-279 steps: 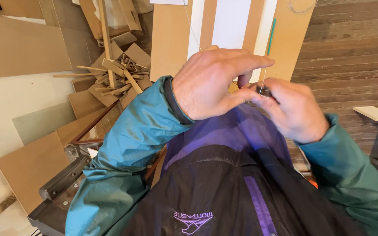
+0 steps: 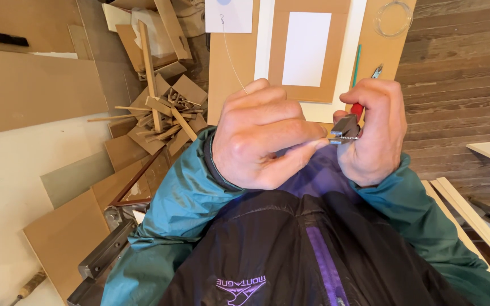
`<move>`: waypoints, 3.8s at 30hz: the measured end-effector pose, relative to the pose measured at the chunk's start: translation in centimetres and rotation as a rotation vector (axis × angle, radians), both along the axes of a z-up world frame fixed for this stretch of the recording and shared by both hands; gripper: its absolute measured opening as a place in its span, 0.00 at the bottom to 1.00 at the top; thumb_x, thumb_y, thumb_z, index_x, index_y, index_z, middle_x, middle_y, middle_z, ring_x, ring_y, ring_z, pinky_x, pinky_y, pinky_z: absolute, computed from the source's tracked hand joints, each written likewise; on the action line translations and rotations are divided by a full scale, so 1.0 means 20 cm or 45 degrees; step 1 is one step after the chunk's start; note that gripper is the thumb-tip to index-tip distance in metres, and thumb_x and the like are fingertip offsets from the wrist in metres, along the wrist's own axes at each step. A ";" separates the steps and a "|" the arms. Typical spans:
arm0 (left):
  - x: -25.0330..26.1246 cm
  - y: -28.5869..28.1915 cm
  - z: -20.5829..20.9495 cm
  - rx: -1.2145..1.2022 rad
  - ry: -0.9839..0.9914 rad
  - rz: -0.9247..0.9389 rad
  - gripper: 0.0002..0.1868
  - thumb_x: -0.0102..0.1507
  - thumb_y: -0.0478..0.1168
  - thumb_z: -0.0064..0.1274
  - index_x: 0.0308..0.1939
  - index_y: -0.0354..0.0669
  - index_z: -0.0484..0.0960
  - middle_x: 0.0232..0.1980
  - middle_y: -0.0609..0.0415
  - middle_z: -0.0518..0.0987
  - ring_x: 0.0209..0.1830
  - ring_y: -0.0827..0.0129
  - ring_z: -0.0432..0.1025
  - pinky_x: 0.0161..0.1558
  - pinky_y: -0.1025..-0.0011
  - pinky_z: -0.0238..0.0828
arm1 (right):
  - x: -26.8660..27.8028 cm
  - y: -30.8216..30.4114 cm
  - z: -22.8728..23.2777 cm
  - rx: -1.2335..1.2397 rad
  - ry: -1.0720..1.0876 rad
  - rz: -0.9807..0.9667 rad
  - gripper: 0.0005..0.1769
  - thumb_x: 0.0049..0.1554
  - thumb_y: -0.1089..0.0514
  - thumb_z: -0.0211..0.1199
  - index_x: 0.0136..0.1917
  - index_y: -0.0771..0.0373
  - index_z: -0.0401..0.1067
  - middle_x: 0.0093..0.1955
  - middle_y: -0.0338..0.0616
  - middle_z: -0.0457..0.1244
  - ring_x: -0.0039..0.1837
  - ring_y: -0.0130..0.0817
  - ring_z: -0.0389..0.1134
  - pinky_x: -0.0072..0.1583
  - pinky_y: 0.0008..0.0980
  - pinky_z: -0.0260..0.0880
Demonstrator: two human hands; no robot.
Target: Preparing a backing board with hanging wire and assembling an art frame.
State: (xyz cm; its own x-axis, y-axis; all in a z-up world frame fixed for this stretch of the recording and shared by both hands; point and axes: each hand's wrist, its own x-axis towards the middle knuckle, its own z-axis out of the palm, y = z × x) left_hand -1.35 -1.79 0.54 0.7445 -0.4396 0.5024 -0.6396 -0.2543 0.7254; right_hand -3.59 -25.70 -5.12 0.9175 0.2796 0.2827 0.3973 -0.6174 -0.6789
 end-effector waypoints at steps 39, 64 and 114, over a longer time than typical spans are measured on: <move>0.01 0.00 0.00 0.053 -0.174 0.019 0.11 0.61 0.37 0.67 0.45 0.39 0.85 0.34 0.58 0.76 0.30 0.66 0.63 0.38 0.63 0.53 | 0.02 0.01 0.01 -0.053 -0.081 0.052 0.09 0.66 0.66 0.65 0.50 0.65 0.65 0.49 0.49 0.62 0.51 0.49 0.66 0.53 0.42 0.66; -0.02 0.07 0.00 0.674 -1.024 0.395 0.14 0.64 0.34 0.57 0.54 0.42 0.86 0.49 0.61 0.76 0.52 0.73 0.67 0.59 0.73 0.61 | 0.02 0.02 -0.07 -0.034 0.195 0.108 0.24 0.61 0.72 0.63 0.69 0.68 0.62 0.61 0.55 0.57 0.56 0.48 0.63 0.61 0.40 0.67; 0.14 -0.12 -0.21 -0.029 0.305 0.487 0.05 0.59 0.30 0.62 0.38 0.40 0.85 0.36 0.53 0.80 0.37 0.59 0.71 0.44 0.64 0.66 | 0.32 -0.13 -0.42 -0.527 0.324 -0.127 0.11 0.56 0.54 0.68 0.42 0.63 0.71 0.43 0.53 0.65 0.50 0.58 0.65 0.50 0.51 0.64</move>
State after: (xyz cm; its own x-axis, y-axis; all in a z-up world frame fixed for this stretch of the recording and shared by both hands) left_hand 1.50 -4.16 -3.57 0.9477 -0.1015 0.3025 -0.3163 -0.4222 0.8495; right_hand 2.79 -28.35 -13.54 0.9710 0.2287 -0.0702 0.1762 -0.8822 -0.4368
